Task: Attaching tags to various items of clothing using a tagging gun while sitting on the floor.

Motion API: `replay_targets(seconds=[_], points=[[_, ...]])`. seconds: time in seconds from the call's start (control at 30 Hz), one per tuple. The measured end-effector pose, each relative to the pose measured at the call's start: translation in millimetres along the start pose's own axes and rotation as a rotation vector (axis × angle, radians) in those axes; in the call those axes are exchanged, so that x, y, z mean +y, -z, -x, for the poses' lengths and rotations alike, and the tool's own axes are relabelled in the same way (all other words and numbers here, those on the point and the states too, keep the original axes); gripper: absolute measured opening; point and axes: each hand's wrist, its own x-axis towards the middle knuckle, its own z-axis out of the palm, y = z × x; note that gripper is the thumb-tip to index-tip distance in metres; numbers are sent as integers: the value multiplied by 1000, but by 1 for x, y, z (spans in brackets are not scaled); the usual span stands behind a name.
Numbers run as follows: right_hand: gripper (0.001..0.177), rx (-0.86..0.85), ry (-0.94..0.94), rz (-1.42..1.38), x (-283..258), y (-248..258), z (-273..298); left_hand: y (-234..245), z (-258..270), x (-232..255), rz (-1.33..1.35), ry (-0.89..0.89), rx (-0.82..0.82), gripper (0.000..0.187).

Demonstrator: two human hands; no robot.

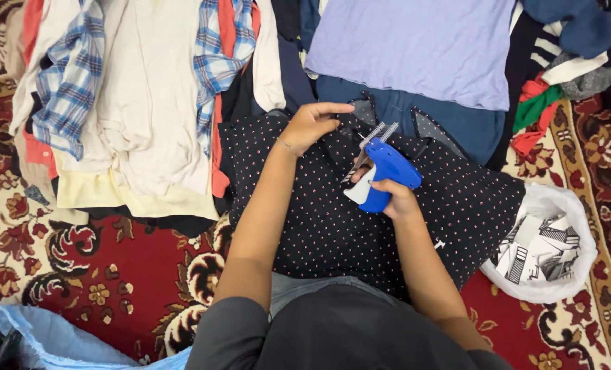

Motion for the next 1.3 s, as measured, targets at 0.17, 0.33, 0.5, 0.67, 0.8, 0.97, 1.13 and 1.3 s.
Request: replay_targets(seconds=[0.17,0.33,0.5,0.67,0.8,0.97,1.13,1.3], points=[[62,51,0,20,-2,-5,1,4,-6,-13,-93,43,16,43],[62,73,20,70,-5,-11,-1,-3,-3,-3,-88,59,-6,48],[53,39,32,62,-4,-16,-5,5,-12,-28,-112,27,9,31],[48,9,45,53,2,-8,0,0,-13,-31,-197,-92,-27,37],[50,61,27,32,-1,-9,0,4,-18,-35,-384,-211,20,43],[49,73,42,33,2,-10,6,4,-23,-48,-406,-92,87,25],[47,55,17,16,2,-11,8,0,-24,-49,-473,-28,159,20],[52,152,4,5,8,2,6,-7,-12,-14,-383,-103,114,40]])
